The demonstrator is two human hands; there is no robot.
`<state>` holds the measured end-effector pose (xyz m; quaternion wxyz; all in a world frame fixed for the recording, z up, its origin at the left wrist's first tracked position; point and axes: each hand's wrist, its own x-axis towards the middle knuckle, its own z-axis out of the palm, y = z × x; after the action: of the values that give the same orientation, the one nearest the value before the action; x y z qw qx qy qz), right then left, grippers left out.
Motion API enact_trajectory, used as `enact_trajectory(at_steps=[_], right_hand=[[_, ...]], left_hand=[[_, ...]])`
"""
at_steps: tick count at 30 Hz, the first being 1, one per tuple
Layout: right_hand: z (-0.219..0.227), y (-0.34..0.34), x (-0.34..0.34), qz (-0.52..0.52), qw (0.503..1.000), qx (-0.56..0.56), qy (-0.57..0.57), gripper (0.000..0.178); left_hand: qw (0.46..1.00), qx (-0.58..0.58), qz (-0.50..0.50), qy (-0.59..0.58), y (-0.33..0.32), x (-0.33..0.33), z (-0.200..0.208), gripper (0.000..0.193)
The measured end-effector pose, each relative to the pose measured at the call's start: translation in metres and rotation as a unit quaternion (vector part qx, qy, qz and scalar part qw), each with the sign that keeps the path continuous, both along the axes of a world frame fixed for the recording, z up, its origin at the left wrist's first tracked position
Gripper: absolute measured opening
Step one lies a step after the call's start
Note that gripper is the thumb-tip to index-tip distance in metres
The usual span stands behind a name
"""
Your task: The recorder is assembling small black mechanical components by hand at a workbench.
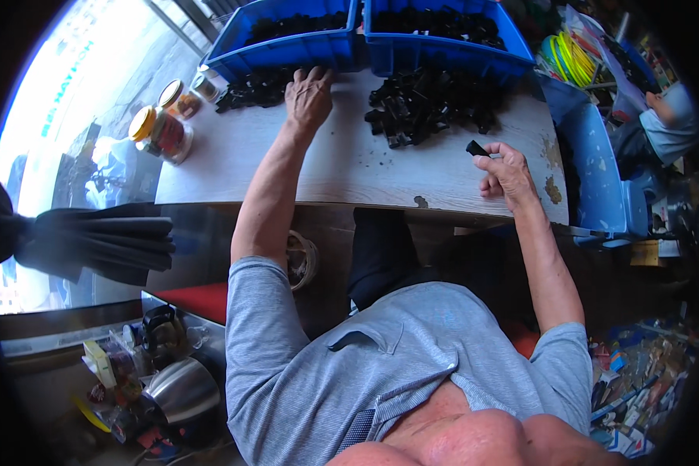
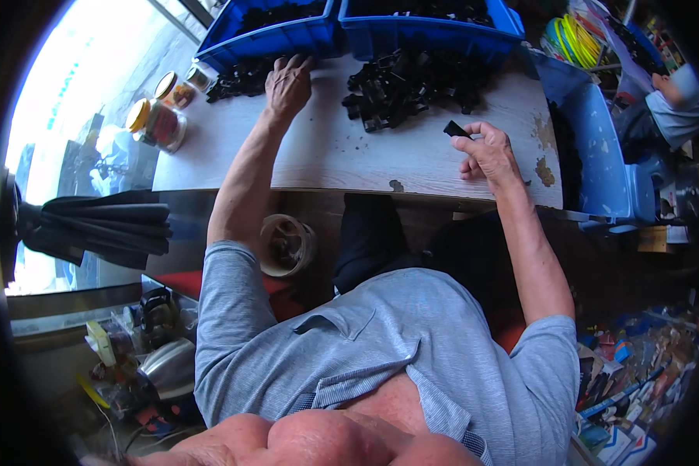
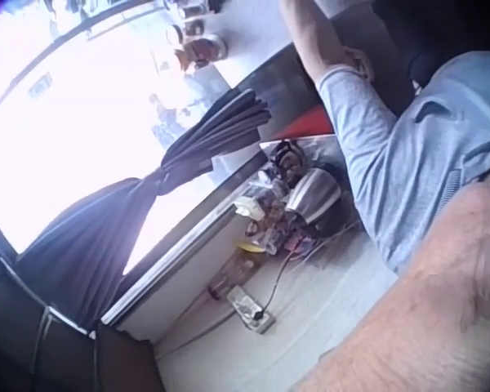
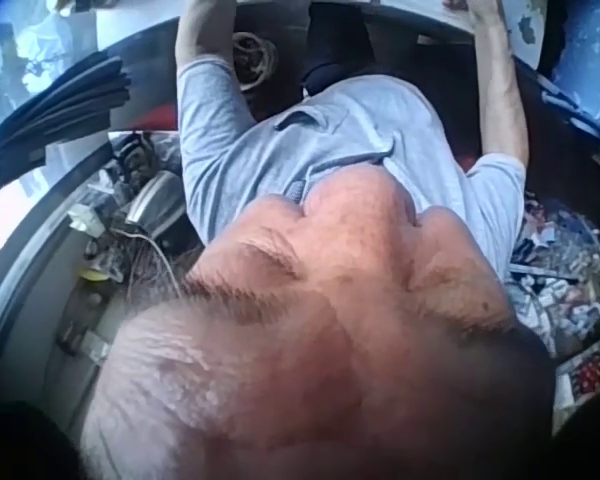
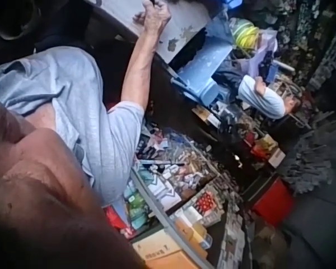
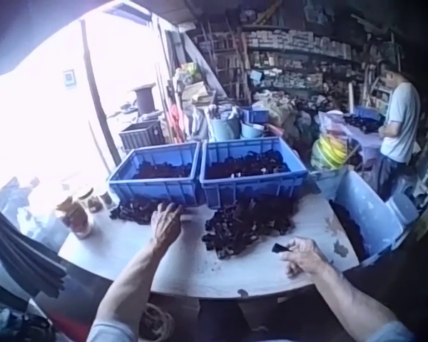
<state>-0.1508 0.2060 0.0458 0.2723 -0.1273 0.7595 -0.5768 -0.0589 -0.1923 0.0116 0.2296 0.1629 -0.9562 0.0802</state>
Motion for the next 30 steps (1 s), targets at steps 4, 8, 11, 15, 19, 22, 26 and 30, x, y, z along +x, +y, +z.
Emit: enact_trajectory(at_steps=[4,8,11,15,19,22,26,30], right_hand=[[-0.002,0.009,-0.018,-0.044,0.999,-0.015,-0.009,0.046],[-0.008,0.037,-0.058,-0.148,0.988,-0.028,-0.018,0.036],[-0.005,0.055,-0.084,-0.237,0.971,-0.017,-0.001,0.028],[-0.005,0.059,-0.095,-0.308,0.951,-0.015,0.022,0.027],[0.000,0.032,-0.076,-0.206,0.979,-0.011,-0.003,0.030],[-0.003,0.006,-0.067,-0.144,0.989,0.012,-0.014,0.029],[-0.002,-0.023,-0.057,-0.100,0.993,0.068,-0.011,0.027],[-0.007,-0.036,-0.056,-0.080,0.992,0.101,-0.006,0.028]], left_hand=[[0.998,-0.019,-0.033,0.048,-0.014,-0.006,-0.012,0.028],[0.999,-0.014,-0.041,0.017,-0.008,-0.006,-0.009,0.025],[0.997,0.008,-0.063,0.034,-0.001,0.000,-0.010,0.023],[0.997,0.023,-0.070,0.022,0.011,0.009,-0.010,0.023],[0.995,0.075,-0.050,0.042,0.012,0.019,-0.012,0.021],[0.991,0.094,-0.035,0.087,0.016,0.026,-0.013,0.020],[0.984,0.073,-0.055,0.155,0.026,0.037,-0.012,0.022],[0.978,0.089,-0.073,0.171,0.045,0.053,-0.006,0.023]])
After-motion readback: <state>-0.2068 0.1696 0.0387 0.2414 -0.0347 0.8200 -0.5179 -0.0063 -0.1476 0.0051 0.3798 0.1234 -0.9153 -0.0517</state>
